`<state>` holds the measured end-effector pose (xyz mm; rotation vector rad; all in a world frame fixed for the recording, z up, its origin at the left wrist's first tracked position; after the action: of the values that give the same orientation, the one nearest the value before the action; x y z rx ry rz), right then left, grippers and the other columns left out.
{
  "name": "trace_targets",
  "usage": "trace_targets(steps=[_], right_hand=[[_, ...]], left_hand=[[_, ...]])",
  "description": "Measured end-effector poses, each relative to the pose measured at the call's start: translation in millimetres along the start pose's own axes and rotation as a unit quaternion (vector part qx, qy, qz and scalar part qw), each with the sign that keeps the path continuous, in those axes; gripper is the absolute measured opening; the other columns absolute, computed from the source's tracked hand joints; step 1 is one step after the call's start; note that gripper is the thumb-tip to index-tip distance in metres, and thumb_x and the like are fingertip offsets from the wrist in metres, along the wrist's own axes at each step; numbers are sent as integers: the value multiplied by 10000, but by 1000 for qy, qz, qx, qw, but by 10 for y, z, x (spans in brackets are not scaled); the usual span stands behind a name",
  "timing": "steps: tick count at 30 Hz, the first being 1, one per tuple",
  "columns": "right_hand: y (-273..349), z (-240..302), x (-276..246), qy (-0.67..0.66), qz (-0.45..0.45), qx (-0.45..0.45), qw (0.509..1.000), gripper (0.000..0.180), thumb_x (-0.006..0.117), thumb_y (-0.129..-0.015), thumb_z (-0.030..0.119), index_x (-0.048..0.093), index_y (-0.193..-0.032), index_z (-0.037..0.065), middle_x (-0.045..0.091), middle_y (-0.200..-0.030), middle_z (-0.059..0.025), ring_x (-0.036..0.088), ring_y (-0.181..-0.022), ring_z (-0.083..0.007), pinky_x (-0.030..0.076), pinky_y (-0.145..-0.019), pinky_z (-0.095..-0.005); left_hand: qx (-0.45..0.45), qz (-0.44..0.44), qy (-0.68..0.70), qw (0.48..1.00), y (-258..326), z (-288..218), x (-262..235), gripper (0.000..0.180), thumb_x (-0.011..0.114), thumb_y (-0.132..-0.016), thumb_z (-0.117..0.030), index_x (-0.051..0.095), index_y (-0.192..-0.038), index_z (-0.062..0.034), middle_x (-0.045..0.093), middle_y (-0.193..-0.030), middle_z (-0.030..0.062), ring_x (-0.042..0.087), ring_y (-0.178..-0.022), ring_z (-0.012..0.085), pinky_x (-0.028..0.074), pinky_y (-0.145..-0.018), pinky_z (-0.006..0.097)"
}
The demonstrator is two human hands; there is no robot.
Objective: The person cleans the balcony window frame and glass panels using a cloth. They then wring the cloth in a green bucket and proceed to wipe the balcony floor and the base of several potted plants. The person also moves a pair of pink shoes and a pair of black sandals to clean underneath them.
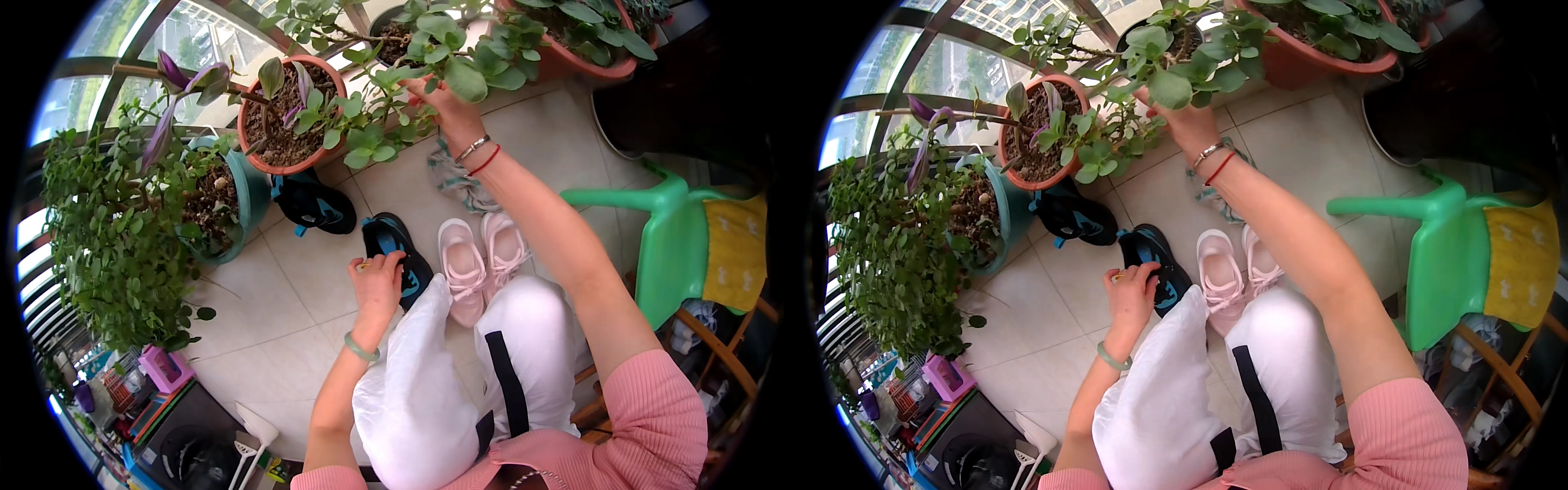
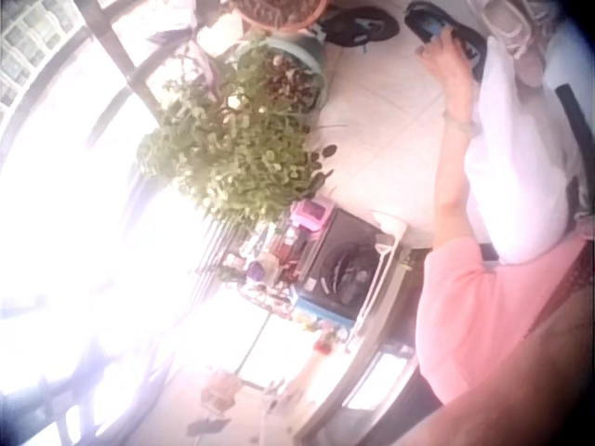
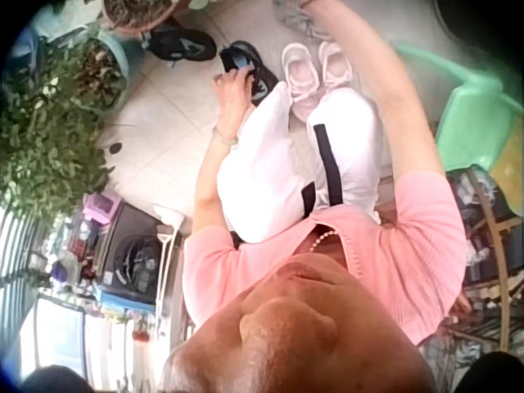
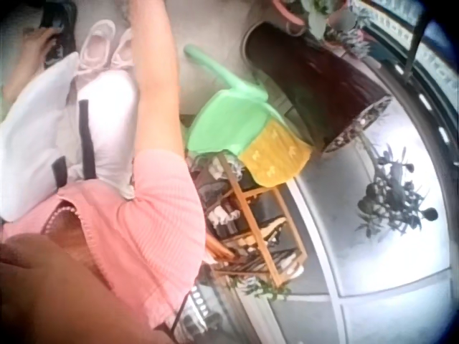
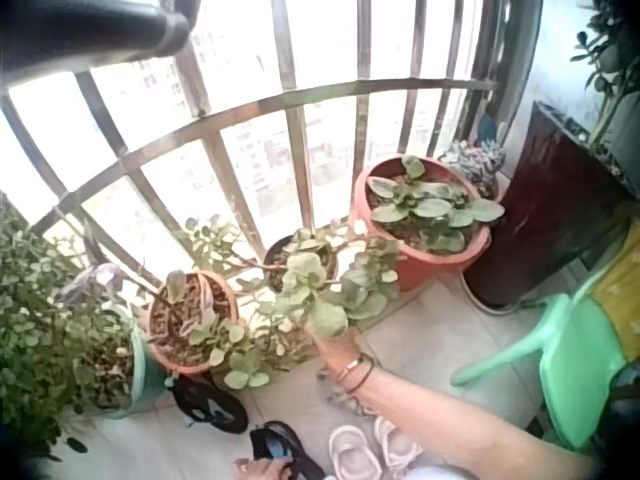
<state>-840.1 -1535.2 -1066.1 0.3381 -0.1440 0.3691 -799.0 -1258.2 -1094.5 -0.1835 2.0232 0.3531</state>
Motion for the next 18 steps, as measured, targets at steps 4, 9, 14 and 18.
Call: trace_targets(steps=[4,9,14,18], right_hand=[[-58,-99,7,16,23,25,999,207,683,-856,262,679,-910,62,594,-740,33,499,-620,-34,370,-537,-194],[-35,-66,66,32,24,40,998,204,686,-856,245,682,-932,56,595,-734,40,504,-598,-24,370,-516,-188],[-60,-16,173,3,45,-10,999,155,679,-862,211,672,-893,59,595,-744,63,505,-597,-9,365,-512,-165],[-134,-63,126,24,53,-8,998,125,666,-871,185,662,-863,60,597,-749,70,502,-604,4,377,-529,-159]], left_hand=[[-6,-74,65,995,-197,-60,-209,259,631,-855,-99,643,-1112,-127,591,-1128,118,595,-968,272,383,-923,422],[-215,-31,598,772,-1011,131,5,256,484,-990,-198,602,-1181,-75,608,-1159,41,581,-959,129,472,-783,302],[-123,-100,795,586,-1797,35,-68,342,528,-970,-235,517,-1289,-112,562,-1241,3,535,-1083,138,447,-914,323],[-10,-101,856,508,-2031,-145,-229,351,533,-956,-228,511,-1278,-92,565,-1232,39,550,-1082,154,461,-933,330]])
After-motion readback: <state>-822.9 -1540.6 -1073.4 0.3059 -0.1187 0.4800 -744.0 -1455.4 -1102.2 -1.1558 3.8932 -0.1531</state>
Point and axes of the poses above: each hand's wrist, its own y-axis away from the middle knuckle, its own x-axis out of the palm, z = x × y, the point moved 9 cm from there along -y, towards the middle knuckle
